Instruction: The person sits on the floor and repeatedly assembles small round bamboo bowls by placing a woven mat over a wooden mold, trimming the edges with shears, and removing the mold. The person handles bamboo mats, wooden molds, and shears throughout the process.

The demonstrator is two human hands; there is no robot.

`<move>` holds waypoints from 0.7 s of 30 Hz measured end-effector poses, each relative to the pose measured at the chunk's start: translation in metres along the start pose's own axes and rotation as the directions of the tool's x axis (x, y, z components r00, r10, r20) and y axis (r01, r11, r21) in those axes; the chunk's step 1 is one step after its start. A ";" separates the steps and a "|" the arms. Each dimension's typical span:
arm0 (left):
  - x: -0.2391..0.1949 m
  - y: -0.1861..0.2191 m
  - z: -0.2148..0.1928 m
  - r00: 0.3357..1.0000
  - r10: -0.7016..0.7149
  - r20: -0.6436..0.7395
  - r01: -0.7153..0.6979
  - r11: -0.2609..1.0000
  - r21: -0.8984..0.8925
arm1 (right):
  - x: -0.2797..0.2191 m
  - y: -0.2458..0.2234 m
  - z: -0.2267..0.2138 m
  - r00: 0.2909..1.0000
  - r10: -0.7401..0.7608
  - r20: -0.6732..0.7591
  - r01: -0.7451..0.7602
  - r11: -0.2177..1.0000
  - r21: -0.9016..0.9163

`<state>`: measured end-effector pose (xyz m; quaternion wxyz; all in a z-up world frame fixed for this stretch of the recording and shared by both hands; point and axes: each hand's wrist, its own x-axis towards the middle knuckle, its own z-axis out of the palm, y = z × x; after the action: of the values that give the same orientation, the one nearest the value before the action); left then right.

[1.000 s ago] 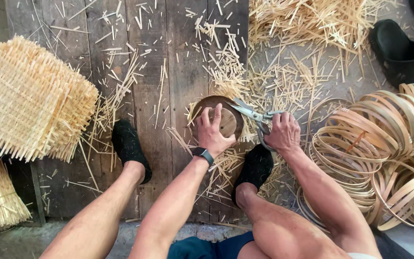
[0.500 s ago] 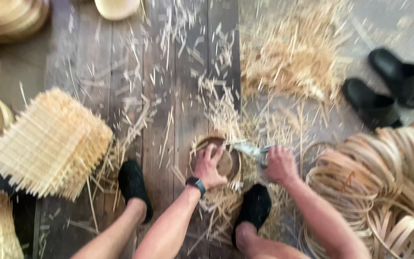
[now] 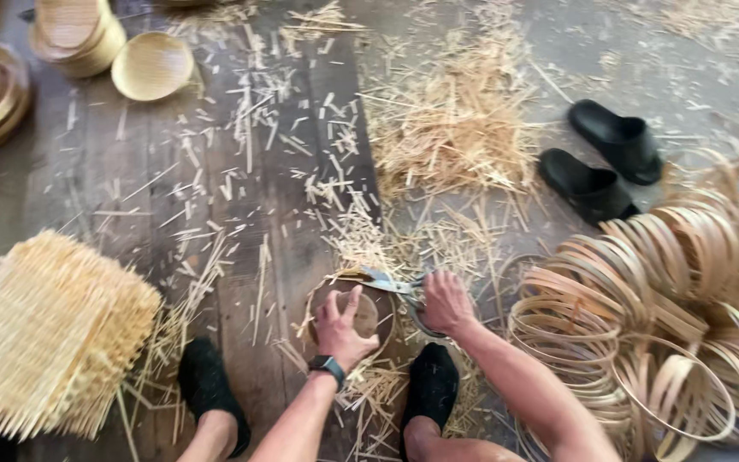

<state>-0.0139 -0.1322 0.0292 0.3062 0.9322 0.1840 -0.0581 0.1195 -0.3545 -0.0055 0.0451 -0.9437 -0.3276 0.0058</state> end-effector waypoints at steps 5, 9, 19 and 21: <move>0.007 -0.011 -0.019 0.988 0.087 0.131 -0.095 0.994 0.054 | -0.001 0.013 0.001 0.964 0.066 0.258 -0.079 0.996 0.040; 0.008 -0.004 -0.024 0.972 0.136 0.194 -0.154 0.984 0.084 | -0.002 0.008 -0.006 0.984 0.048 0.173 -0.060 0.996 0.063; 0.000 0.007 -0.011 0.986 0.102 -0.132 -0.102 0.995 0.007 | 0.000 0.026 0.002 0.949 -0.010 0.314 0.016 1.000 -0.018; -0.002 0.002 0.002 0.987 0.105 -0.125 -0.104 0.995 0.013 | 0.002 0.017 0.006 0.995 -0.071 0.066 0.076 0.993 -0.092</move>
<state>-0.0145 -0.1353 0.0291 0.2936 0.9434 0.1537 0.0161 0.1316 -0.3664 -0.0134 -0.0098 -0.9314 -0.3633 0.0182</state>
